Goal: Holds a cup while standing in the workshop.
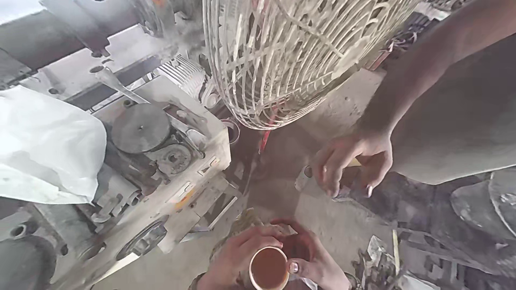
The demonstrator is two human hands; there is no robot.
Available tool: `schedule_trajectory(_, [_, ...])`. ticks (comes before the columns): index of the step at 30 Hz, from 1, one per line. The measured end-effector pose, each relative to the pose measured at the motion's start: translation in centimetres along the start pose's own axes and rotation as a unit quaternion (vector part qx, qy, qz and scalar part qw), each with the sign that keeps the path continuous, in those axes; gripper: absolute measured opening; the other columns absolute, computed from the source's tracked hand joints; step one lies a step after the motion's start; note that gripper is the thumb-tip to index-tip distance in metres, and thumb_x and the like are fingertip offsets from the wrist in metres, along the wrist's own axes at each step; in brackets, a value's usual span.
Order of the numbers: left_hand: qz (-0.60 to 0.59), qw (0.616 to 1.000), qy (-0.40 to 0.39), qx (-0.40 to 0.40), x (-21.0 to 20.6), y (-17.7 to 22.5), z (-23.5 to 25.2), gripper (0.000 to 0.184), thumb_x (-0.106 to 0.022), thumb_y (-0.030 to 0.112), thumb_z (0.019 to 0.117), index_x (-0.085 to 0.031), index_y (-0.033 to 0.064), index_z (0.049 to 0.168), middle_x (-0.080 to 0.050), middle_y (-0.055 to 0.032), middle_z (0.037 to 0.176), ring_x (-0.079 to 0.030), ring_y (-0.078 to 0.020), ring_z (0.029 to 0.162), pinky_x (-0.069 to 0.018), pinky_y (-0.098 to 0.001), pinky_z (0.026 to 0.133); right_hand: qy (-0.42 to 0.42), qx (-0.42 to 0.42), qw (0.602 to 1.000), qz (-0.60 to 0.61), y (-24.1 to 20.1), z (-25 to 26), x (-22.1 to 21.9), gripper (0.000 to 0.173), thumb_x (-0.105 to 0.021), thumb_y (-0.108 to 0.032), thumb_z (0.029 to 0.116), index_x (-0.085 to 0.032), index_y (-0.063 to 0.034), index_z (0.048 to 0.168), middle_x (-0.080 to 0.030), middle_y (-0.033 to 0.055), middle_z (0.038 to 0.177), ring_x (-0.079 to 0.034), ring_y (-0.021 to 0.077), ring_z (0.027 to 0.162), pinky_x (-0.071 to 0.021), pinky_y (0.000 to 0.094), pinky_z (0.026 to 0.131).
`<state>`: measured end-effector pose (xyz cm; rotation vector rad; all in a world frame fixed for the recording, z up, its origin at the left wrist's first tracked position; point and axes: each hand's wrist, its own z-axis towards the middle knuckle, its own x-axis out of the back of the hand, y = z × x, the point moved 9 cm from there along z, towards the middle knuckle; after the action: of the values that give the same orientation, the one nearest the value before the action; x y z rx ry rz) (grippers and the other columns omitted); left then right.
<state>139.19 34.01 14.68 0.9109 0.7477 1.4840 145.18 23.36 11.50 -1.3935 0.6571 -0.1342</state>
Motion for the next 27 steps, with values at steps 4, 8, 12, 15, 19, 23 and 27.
schedule_trajectory(4, [0.011,1.000,0.020,0.017,0.7,0.4,-0.7,0.054,-0.079,0.041,0.0880,-0.058,0.0041,0.122,-0.064,-0.0087,0.126,-0.058,-0.0094,0.126,-0.0480,-0.0236,0.108,-0.026,-0.005,1.000,0.013,0.2,0.7,-0.9,0.061,-0.070,-0.042,0.0940,-0.046,-0.0103,0.140,-0.075,-0.0102,0.106,-0.071,-0.0021,0.093,-0.0588,0.0200,0.086])
schedule_trajectory(8, [0.045,0.997,0.053,0.027,2.1,1.4,-2.2,0.054,-0.080,0.040,0.0871,-0.058,0.0066,0.124,-0.064,-0.0056,0.127,-0.057,-0.0075,0.126,-0.0475,-0.0223,0.108,-0.059,-0.011,0.998,0.032,0.6,1.7,-2.6,0.057,-0.071,-0.030,0.0949,-0.046,-0.0090,0.141,-0.073,-0.0089,0.113,-0.070,0.0002,0.099,-0.0583,0.0223,0.090])
schedule_trajectory(12, [0.091,0.990,0.095,0.045,3.4,2.5,-4.6,0.054,-0.079,0.042,0.0870,-0.060,0.0075,0.124,-0.063,-0.0009,0.129,-0.054,-0.0009,0.127,-0.0441,-0.0175,0.109,-0.108,-0.024,0.994,0.020,1.5,2.9,-4.5,0.053,-0.071,-0.033,0.0945,-0.052,-0.0079,0.137,-0.073,-0.0093,0.114,-0.069,-0.0012,0.102,-0.0572,0.0223,0.092])
schedule_trajectory(15, [0.126,0.982,0.128,0.059,4.2,3.4,-6.6,0.054,-0.078,0.044,0.0879,-0.059,0.0069,0.122,-0.063,-0.0013,0.127,-0.055,-0.0014,0.127,-0.0446,-0.0179,0.108,-0.153,-0.035,0.987,0.019,2.7,3.6,-6.2,0.050,-0.071,-0.034,0.0951,-0.056,-0.0098,0.137,-0.070,-0.0062,0.117,-0.066,0.0006,0.106,-0.0562,0.0233,0.094])
schedule_trajectory(19, [0.148,0.971,0.173,0.067,4.8,4.2,-9.3,0.053,-0.078,0.041,0.0892,-0.058,0.0056,0.123,-0.063,-0.0039,0.126,-0.057,-0.0045,0.125,-0.0470,-0.0194,0.107,-0.261,0.058,0.959,-0.091,1.4,6.1,-8.6,0.039,-0.069,-0.036,0.0962,-0.068,-0.0056,0.120,-0.068,0.0037,0.115,-0.064,0.0054,0.107,-0.0528,0.0223,0.095])
schedule_trajectory(23, [0.151,0.962,0.212,0.083,4.9,4.7,-11.7,0.053,-0.080,0.040,0.0875,-0.059,0.0082,0.125,-0.063,-0.0013,0.128,-0.056,-0.0036,0.126,-0.0472,-0.0196,0.107,-0.575,0.139,0.736,-0.330,-6.5,9.9,-12.1,0.041,-0.071,-0.035,0.0931,-0.068,-0.0159,0.130,-0.060,0.0090,0.128,-0.060,0.0165,0.115,-0.0545,0.0271,0.094])
schedule_trajectory(27, [0.150,0.955,0.237,0.095,4.8,5.1,-13.3,0.054,-0.081,0.041,0.0863,-0.060,0.0101,0.126,-0.063,0.0000,0.130,-0.056,-0.0031,0.127,-0.0480,-0.0199,0.107,-0.609,0.125,0.714,-0.323,-6.0,9.1,-13.3,0.042,-0.069,-0.029,0.0936,-0.066,-0.0124,0.132,-0.060,0.0112,0.128,-0.060,0.0184,0.115,-0.0542,0.0275,0.094])
